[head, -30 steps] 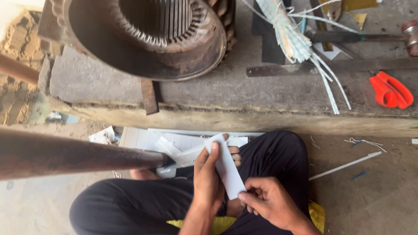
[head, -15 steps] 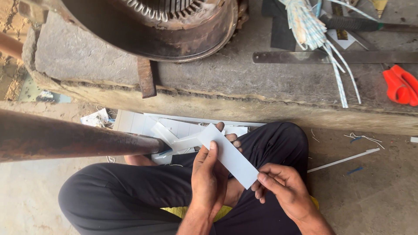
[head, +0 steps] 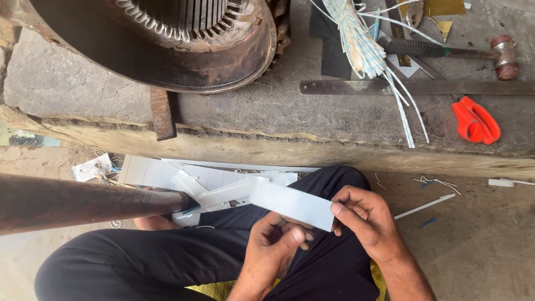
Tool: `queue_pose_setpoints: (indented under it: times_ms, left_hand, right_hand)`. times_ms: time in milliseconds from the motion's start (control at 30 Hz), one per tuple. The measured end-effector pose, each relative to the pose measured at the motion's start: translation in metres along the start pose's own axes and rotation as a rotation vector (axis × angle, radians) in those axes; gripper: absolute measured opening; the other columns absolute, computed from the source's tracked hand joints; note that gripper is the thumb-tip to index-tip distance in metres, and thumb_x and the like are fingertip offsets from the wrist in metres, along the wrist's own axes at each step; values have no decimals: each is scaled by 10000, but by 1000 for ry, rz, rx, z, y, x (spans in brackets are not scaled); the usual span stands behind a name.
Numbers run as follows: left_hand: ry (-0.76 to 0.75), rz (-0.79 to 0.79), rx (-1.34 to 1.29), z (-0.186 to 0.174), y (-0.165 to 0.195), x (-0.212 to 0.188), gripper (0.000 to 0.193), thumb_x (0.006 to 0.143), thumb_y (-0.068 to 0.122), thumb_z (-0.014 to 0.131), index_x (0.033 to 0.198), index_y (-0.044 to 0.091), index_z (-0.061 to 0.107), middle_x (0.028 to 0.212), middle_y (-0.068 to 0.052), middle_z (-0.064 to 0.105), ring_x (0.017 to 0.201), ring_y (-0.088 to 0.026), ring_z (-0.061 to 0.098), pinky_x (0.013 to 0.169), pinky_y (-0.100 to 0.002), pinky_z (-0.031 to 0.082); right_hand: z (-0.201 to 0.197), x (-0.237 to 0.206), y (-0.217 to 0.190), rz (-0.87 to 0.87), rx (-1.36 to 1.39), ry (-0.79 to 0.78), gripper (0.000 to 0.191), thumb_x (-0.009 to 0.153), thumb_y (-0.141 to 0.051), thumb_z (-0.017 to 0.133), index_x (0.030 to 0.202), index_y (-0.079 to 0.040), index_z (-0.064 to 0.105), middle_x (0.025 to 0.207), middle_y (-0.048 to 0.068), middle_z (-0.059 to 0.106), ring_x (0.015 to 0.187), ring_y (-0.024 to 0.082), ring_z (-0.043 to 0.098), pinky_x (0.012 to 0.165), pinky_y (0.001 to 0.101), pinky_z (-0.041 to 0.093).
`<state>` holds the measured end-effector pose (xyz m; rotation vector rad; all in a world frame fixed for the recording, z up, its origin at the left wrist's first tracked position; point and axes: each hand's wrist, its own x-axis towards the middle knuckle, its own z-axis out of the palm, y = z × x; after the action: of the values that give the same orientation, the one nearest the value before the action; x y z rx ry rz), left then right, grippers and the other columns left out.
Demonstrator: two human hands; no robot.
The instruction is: The person cuts white insulating strips with scissors, folds them, and inserts them into the slots of a motor stator. The person repeatedly measures, cuts, and places the strips into the stator windings.
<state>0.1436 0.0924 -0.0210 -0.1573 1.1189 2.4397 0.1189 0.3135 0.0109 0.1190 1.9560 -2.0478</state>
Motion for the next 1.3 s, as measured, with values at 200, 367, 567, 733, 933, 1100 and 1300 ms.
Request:
queue_pose_setpoints:
  times_ms: [200, 367, 567, 733, 933, 1100, 1300]
  left_hand:
    - [-26, -122, -144, 7, 4, 4, 516, 863, 225, 778, 1311, 10, 643, 989, -112, 739, 849, -169, 688, 706, -296, 564]
    - [101, -70, 1, 21, -1, 10, 389, 918, 189, 736, 1193, -81, 678, 925, -141, 734, 755, -178, 661, 623, -290, 542]
    - [294, 16, -65, 35, -1, 14, 345, 835, 52, 739, 1158, -49, 675, 829, -183, 715, 651, -231, 667, 575, -343, 551]
    - [404, 59, -53, 33, 7, 13, 230, 837, 30, 731, 1042, -15, 637, 806, -177, 683, 654, -233, 658, 586, -354, 541]
    - [289, 99, 119, 21, 18, 1, 174, 951, 150, 698, 1033, 13, 628, 777, -155, 688, 681, -194, 643, 631, -285, 509]
    - [123, 143, -74, 24, 35, -8, 196, 967, 98, 676, 1115, -16, 616, 1004, -86, 664, 783, -154, 644, 664, -287, 532]
    - [128, -76, 190, 15, 68, -14, 503, 864, -62, 780, 1295, 61, 553, 906, -96, 752, 613, -170, 558, 497, -302, 428]
  right_hand:
    - [-11, 1, -12, 106, -13, -233, 148, 962, -108, 654, 866, 3, 677, 707, 60, 695, 639, 99, 648, 558, 259, 518]
    - [-6, 4, -13, 125, -49, -147, 141, 957, -104, 659, 877, 7, 694, 719, 51, 692, 641, 103, 651, 559, 264, 519]
    - [-53, -3, -43, -340, -331, 493, 74, 940, -38, 664, 1013, -33, 679, 911, 34, 741, 755, 94, 690, 655, 256, 580]
    - [-179, 9, -89, -338, -1107, 788, 154, 1041, -48, 726, 1185, -2, 698, 1058, 113, 747, 929, 179, 703, 855, 342, 555]
    - [-235, 38, -68, -214, -1141, 489, 406, 944, -93, 772, 1309, 4, 623, 1215, 159, 700, 1091, 250, 673, 942, 380, 527]
    - [-262, 64, -36, -97, -1166, 406, 449, 929, -73, 762, 1335, 7, 589, 1215, 162, 695, 1073, 239, 668, 916, 366, 528]
    - [-265, 81, -25, -71, -1189, 401, 503, 910, -49, 749, 1366, 11, 548, 1216, 165, 689, 1052, 226, 663, 885, 349, 528]
